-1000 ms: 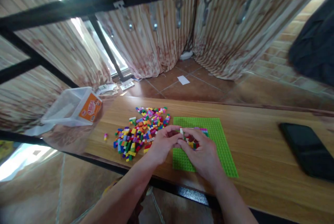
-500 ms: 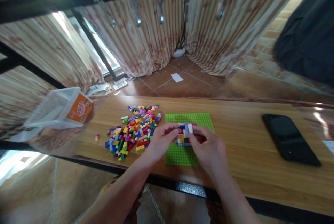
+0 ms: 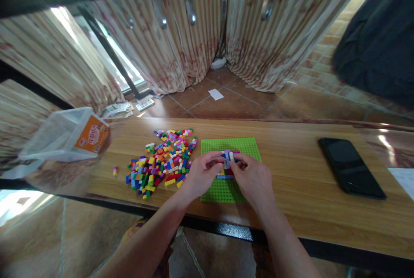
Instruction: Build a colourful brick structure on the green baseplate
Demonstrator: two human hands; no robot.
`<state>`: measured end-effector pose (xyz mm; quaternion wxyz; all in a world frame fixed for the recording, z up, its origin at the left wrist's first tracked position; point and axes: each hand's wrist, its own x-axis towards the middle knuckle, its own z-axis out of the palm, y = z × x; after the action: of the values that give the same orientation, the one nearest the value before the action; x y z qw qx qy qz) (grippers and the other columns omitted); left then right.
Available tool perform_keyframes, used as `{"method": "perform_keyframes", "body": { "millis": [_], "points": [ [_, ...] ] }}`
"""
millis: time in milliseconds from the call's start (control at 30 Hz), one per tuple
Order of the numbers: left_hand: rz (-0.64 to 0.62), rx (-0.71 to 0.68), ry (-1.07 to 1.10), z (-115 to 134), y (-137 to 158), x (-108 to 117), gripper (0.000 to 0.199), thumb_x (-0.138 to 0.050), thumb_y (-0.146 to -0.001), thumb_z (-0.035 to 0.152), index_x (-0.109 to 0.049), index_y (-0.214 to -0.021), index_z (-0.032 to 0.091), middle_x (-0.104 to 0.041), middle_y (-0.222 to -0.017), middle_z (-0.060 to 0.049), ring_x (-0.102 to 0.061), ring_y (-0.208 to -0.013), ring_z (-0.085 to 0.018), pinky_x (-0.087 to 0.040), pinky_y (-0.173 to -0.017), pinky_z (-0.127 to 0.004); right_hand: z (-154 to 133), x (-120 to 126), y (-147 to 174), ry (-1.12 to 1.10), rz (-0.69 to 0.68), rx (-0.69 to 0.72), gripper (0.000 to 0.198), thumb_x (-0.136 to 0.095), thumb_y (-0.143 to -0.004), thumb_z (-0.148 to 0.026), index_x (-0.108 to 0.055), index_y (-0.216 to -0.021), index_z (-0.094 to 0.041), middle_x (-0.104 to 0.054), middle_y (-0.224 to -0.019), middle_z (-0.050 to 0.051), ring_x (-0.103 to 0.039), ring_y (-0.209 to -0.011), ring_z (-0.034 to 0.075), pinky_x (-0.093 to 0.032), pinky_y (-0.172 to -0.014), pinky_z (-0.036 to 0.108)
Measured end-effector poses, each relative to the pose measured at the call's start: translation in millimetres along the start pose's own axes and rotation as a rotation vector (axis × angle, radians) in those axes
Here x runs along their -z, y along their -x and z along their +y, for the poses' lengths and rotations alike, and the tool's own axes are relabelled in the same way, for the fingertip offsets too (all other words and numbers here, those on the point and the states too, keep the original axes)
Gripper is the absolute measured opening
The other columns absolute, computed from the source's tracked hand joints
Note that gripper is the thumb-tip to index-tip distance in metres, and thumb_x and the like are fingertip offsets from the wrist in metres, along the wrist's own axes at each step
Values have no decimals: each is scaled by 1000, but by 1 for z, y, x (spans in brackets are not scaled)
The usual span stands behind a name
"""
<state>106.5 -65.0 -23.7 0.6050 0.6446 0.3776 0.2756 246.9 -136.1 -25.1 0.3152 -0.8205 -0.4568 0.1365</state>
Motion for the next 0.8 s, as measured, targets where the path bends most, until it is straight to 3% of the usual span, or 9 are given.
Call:
{"method": "perform_keyframes", "body": {
  "millis": [267, 500, 800],
  "points": [
    [-15, -24, 20, -6, 0, -2, 35, -57, -81, 13, -66, -115, 15, -74, -109, -11, -70, -97, -20, -56, -83, -32, 3, -2, -1, 2, -1, 79, 35, -49, -87, -43, -76, -94, -23, -77, -89, 7, -70, -77, 23, -49, -70, 33],
    [-27, -64, -40, -9, 1, -3, 34, -57, -83, 15, -66, -116, 17, -73, -111, -9, -69, -100, -21, -55, -85, -32, 2, -4, -4, -52, -11, -35, 34, -55, -82, -46, -77, -91, -23, -77, -84, 6, -70, -74, 24, -49, -67, 34],
    [-33, -84, -42, -11, 1, -6, 37, -55, -83, 13, -65, -118, 18, -73, -112, -9, -69, -100, -20, -55, -86, -31, 10, -6, -17, -116, -79, -77, 28, -60, -75, -43, -78, -80, -22, -76, -78, 6, -69, -70, 22, -49, -68, 33]
  ]
}}
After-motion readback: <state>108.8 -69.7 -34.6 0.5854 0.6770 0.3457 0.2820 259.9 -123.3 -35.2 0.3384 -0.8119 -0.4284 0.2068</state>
